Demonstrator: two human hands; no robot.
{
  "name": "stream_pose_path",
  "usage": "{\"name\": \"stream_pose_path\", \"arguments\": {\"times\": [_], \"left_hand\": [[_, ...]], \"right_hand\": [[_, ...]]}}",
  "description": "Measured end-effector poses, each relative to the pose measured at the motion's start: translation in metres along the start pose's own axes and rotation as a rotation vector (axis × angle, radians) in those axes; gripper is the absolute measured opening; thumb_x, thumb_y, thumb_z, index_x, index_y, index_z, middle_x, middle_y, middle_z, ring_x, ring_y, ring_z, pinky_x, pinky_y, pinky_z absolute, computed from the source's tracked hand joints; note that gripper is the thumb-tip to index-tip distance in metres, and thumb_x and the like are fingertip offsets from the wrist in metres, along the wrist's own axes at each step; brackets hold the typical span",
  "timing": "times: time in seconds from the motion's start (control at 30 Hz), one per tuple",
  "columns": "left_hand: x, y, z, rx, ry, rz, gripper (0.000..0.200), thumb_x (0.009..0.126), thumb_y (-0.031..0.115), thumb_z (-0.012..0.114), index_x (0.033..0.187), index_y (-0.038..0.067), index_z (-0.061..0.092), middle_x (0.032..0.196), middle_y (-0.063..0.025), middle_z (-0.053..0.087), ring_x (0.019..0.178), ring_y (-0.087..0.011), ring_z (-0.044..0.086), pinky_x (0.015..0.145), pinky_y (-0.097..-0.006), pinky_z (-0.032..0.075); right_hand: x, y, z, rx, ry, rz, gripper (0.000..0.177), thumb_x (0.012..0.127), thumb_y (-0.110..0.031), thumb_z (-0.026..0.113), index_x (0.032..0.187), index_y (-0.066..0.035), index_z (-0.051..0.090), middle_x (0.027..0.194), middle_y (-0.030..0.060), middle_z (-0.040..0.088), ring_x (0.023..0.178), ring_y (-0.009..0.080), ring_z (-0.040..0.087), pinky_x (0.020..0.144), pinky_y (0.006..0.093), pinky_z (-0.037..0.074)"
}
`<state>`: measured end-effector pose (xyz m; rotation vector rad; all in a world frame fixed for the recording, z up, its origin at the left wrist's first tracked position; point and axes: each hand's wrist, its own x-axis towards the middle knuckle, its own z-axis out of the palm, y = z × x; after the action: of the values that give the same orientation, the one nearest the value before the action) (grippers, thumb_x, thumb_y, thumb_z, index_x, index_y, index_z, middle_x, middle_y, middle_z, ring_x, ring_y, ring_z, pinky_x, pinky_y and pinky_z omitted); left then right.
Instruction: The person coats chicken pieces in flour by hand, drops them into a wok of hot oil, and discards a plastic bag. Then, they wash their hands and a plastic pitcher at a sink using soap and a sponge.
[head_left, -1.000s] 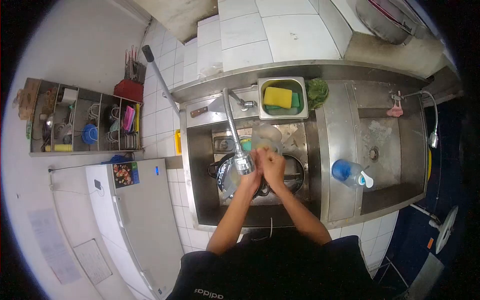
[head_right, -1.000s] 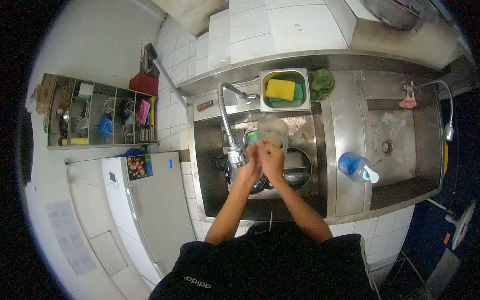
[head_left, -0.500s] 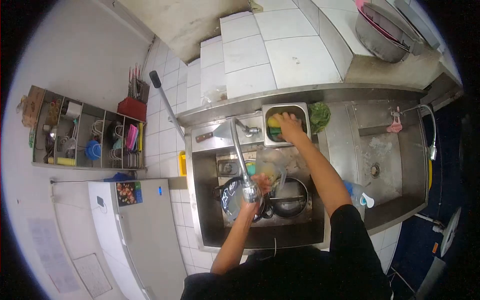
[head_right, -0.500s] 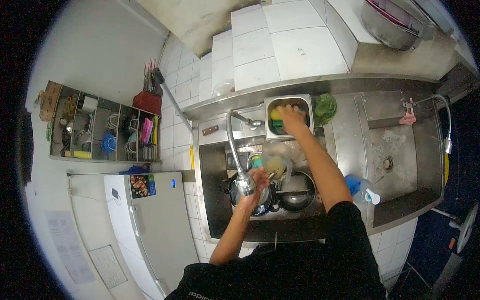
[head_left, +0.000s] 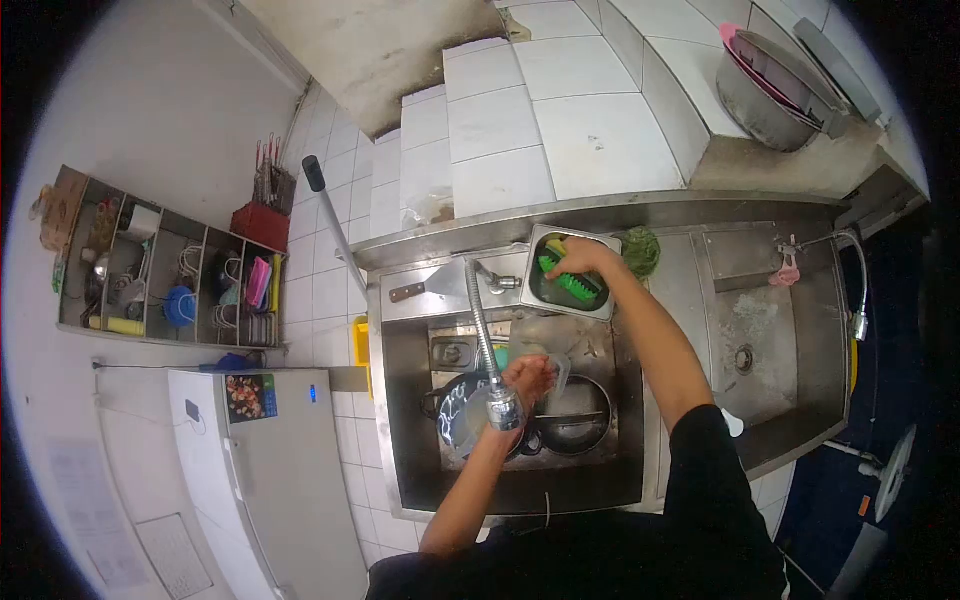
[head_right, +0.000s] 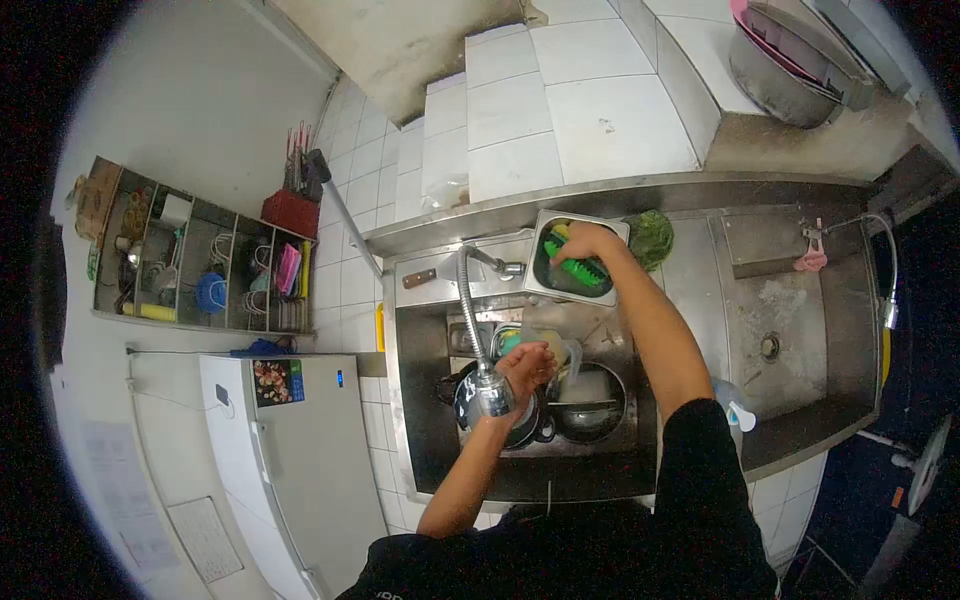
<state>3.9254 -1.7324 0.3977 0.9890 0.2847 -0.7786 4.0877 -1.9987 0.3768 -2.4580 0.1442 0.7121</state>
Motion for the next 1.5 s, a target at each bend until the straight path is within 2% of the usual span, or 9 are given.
{"name": "stream_pose_path", "arguments": {"times": [0.3,0.63,0.73,0.9,1.0,1.07,1.13,1.3,1.5], "left_hand": [[0.009,0.005,0.015,-0.077,0.123,-0.092,0.015,0.092,0.022,0.065,0.097,0.009,0.062,0.090,-0.0054,0.066,0.084,-0.0172,0.063,0.082,-0.0322,0.050],[0.019,-0.023,-0.043,-0.326,-0.243,-0.113,0.015,0.090,0.022,0.067,0.094,0.008,0.062,0.085,-0.0021,0.062,0.075,-0.0141,0.057,0.076,-0.0280,0.049],[-0.017,0.000,0.009,-0.106,0.191,-0.063,0.014,0.089,0.021,0.069,0.090,0.009,0.062,0.087,-0.0019,0.064,0.078,-0.0129,0.059,0.073,-0.0274,0.050],[-0.010,-0.018,-0.029,-0.028,0.046,-0.022,0.020,0.089,0.020,0.070,0.102,0.008,0.061,0.094,-0.0033,0.066,0.089,-0.0134,0.063,0.070,-0.0251,0.053],[-0.015,-0.014,-0.019,-0.230,0.121,-0.024,0.022,0.086,0.021,0.072,0.099,0.007,0.062,0.093,-0.0022,0.067,0.089,-0.0137,0.064,0.074,-0.0258,0.054],[-0.016,-0.014,-0.008,-0.285,-0.006,0.064,0.035,0.095,0.032,0.055,0.119,0.006,0.053,0.115,-0.0078,0.059,0.112,-0.0221,0.054,0.094,-0.0352,0.044],[-0.011,-0.016,0.002,-0.313,-0.077,0.096,0.043,0.099,0.037,0.047,0.129,0.006,0.049,0.127,-0.0106,0.055,0.123,-0.0263,0.049,0.104,-0.0399,0.039],[0.003,-0.035,0.031,-0.425,-0.119,-0.196,0.058,0.099,0.052,0.036,0.141,0.011,0.037,0.144,-0.0091,0.041,0.129,-0.0267,0.043,0.111,-0.0440,0.030],[-0.001,-0.092,0.022,-0.345,-0.080,-0.159,0.047,0.098,0.050,0.042,0.126,0.013,0.049,0.117,-0.0099,0.057,0.107,-0.0295,0.057,0.089,-0.0519,0.049]], "right_hand": [[-0.047,-0.030,0.024,-0.546,0.660,-0.034,0.060,0.065,-0.031,0.084,0.110,-0.004,0.054,0.102,0.0157,0.058,0.098,0.0337,0.059,0.078,0.0474,0.052],[-0.006,0.012,0.074,-0.040,0.710,0.135,0.023,0.084,-0.021,0.063,0.101,-0.005,0.060,0.107,0.0193,0.059,0.101,0.0375,0.059,0.079,0.0472,0.052],[0.005,0.006,0.071,-0.219,0.651,0.174,0.015,0.085,-0.017,0.056,0.087,-0.005,0.065,0.091,0.0194,0.066,0.089,0.0364,0.066,0.076,0.0466,0.054],[0.003,0.020,0.064,-0.131,0.654,0.149,0.014,0.085,-0.017,0.057,0.085,-0.005,0.065,0.088,0.0195,0.067,0.085,0.0390,0.066,0.074,0.0455,0.054],[-0.027,-0.010,0.021,-0.030,0.588,0.032,0.013,0.085,-0.016,0.059,0.087,-0.004,0.063,0.092,0.0199,0.065,0.085,0.0387,0.065,0.072,0.0462,0.051],[-0.076,-0.039,0.005,0.053,0.528,-0.021,0.013,0.086,-0.016,0.060,0.089,-0.003,0.061,0.095,0.0198,0.064,0.085,0.0382,0.064,0.072,0.0462,0.050],[-0.120,-0.054,0.003,0.250,0.830,-0.253,0.022,0.086,-0.021,0.062,0.093,-0.002,0.055,0.096,0.0195,0.061,0.087,0.0402,0.059,0.076,0.0484,0.046],[-0.187,-0.055,0.136,0.736,0.715,-0.133,0.031,0.091,-0.031,0.060,0.104,-0.005,0.052,0.104,0.0171,0.057,0.092,0.0314,0.056,0.079,0.0411,0.045],[-0.200,-0.069,0.200,0.714,0.722,0.280,0.037,0.094,-0.038,0.054,0.108,-0.004,0.054,0.100,0.0125,0.058,0.090,0.0262,0.057,0.080,0.0386,0.044]]}}
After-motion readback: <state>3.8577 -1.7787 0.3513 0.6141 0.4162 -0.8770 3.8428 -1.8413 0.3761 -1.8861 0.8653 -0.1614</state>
